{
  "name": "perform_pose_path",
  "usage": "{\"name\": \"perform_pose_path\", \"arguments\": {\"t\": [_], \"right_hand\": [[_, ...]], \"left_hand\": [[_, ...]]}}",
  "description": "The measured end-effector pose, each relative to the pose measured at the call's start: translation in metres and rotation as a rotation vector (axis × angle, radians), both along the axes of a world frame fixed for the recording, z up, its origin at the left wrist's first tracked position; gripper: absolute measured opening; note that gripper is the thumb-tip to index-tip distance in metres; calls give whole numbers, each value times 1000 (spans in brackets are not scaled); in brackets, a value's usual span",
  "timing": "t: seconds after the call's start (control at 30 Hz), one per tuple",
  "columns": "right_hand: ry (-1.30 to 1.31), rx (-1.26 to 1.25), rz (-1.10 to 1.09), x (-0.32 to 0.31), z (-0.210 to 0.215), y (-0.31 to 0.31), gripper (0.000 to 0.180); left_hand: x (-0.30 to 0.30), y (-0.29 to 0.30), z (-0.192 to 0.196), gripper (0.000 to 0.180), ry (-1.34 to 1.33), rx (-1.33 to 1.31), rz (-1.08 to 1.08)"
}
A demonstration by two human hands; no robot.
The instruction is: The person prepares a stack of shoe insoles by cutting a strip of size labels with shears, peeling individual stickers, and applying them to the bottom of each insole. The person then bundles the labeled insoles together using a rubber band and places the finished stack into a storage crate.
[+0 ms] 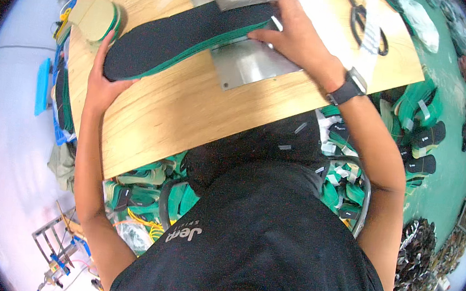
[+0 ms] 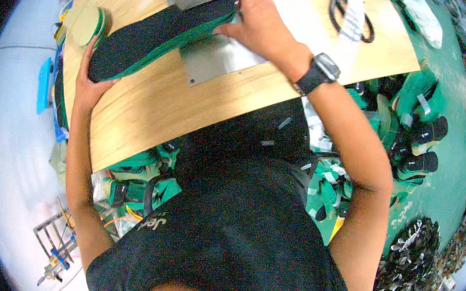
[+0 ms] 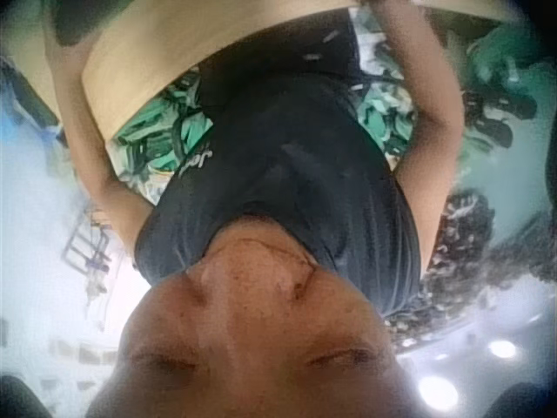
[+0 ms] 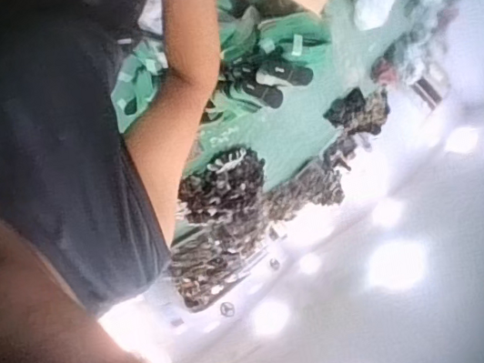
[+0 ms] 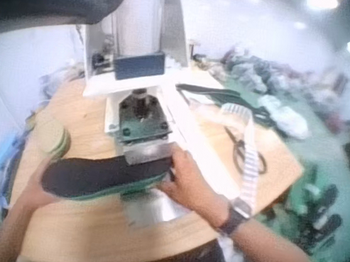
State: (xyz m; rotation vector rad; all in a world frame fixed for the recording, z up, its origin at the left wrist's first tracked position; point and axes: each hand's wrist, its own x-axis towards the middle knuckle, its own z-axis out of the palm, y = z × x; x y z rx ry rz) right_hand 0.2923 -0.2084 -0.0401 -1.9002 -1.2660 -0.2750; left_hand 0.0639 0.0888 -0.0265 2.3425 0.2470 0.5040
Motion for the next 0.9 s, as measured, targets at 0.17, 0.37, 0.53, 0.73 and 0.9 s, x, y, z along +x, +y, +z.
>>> {"name": "perform_pose_path", "arguments": {"t": [0.17,0.37,0.53,0.73,0.9], "right_hand": [[113,-30,52,-9,4,-14,59],[-143,41,-409,96,36,-94,46],[-168,-279,-955,195,23,-115,57],[-230,-236,-755,191,41,-123,19],[-507,-204,-202,23,93,-123,22]], "left_hand": [[-14,-2,-5,109,-16,-176,-54],[-56,-7,5,79,-118,-163,100],[-74,-53,14,31,-238,-203,374],[19,-175,15,20,-174,-419,-77],[81,-244,19,28,-20,-1024,-364]]}}
